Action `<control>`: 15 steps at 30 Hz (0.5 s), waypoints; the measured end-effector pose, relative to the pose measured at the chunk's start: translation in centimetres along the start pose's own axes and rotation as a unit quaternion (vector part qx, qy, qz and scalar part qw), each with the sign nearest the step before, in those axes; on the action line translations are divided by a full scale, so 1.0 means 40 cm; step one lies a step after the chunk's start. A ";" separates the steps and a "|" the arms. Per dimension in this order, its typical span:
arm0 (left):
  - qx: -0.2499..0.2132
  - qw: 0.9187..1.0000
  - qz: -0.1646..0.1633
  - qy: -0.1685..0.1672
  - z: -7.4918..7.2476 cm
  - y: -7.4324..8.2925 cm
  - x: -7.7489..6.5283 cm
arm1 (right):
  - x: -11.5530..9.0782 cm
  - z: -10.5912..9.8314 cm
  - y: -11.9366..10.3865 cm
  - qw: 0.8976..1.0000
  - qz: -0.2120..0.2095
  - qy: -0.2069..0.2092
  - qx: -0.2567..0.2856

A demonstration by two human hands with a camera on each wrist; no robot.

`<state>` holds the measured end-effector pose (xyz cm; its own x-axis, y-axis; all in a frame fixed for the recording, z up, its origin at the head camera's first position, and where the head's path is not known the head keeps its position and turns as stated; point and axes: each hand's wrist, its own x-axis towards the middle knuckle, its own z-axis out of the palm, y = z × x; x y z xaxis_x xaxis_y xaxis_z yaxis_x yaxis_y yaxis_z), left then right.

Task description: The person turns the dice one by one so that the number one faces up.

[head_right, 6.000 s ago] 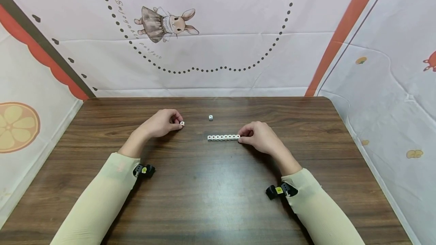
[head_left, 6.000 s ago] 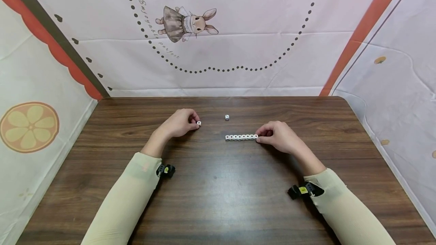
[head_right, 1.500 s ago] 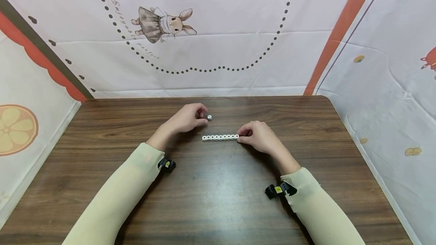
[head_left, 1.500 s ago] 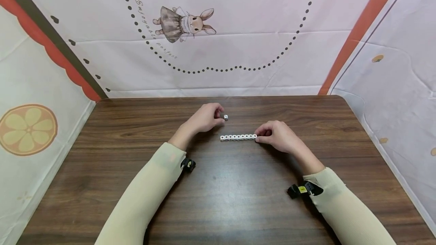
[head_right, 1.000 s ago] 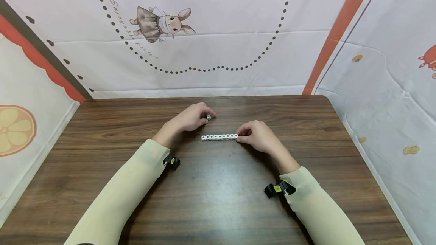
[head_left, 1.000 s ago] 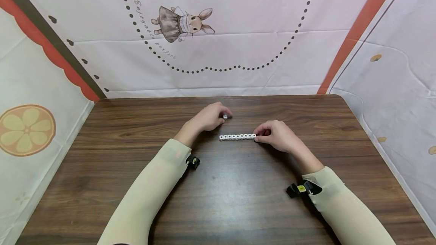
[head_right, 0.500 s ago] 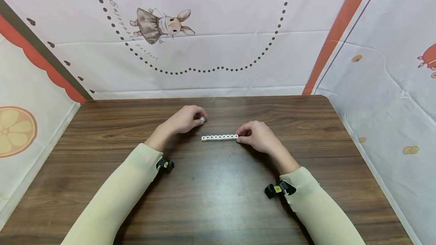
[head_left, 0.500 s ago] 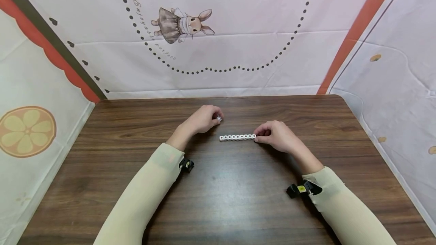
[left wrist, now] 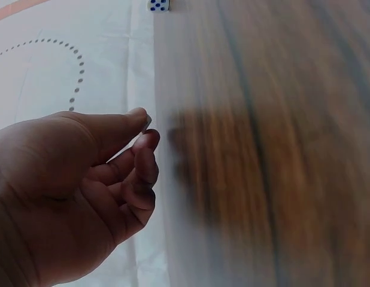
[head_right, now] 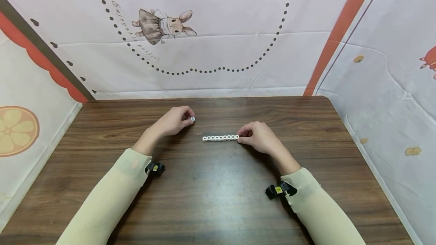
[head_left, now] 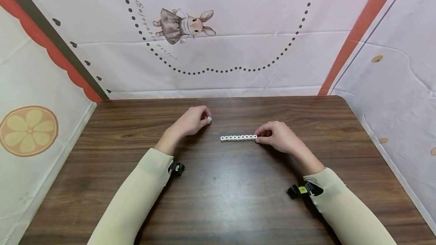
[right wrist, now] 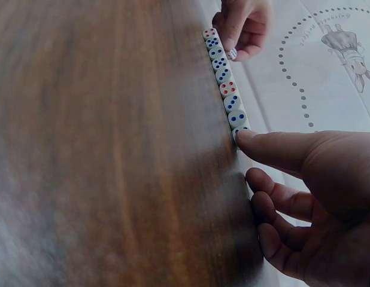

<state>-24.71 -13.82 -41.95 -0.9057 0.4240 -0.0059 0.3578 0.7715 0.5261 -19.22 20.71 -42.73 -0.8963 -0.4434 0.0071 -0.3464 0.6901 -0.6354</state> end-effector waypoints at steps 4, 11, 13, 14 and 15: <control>-0.006 1.000 -0.005 0.002 -0.008 -0.018 -0.013 | 0.000 0.001 0.001 1.000 -0.002 0.003 0.000; -0.005 1.000 -0.011 -0.004 -0.014 -0.048 -0.028 | -0.001 0.002 0.001 1.000 -0.003 0.006 0.001; -0.005 1.000 -0.018 -0.009 -0.018 -0.051 -0.033 | -0.001 0.002 0.001 1.000 -0.002 0.005 0.002; -0.005 1.000 -0.020 -0.010 -0.020 -0.052 -0.036 | -0.001 0.002 0.001 1.000 -0.002 0.005 0.002; -0.005 1.000 -0.023 -0.013 -0.022 -0.053 -0.038 | -0.001 0.002 0.001 1.000 -0.002 0.004 0.002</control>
<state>-24.30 -16.50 -42.32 -0.9147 0.4008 -0.0521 0.3138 0.7855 0.5334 -19.16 20.72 -42.80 -0.8974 -0.4408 0.0161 -0.3487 0.6867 -0.6378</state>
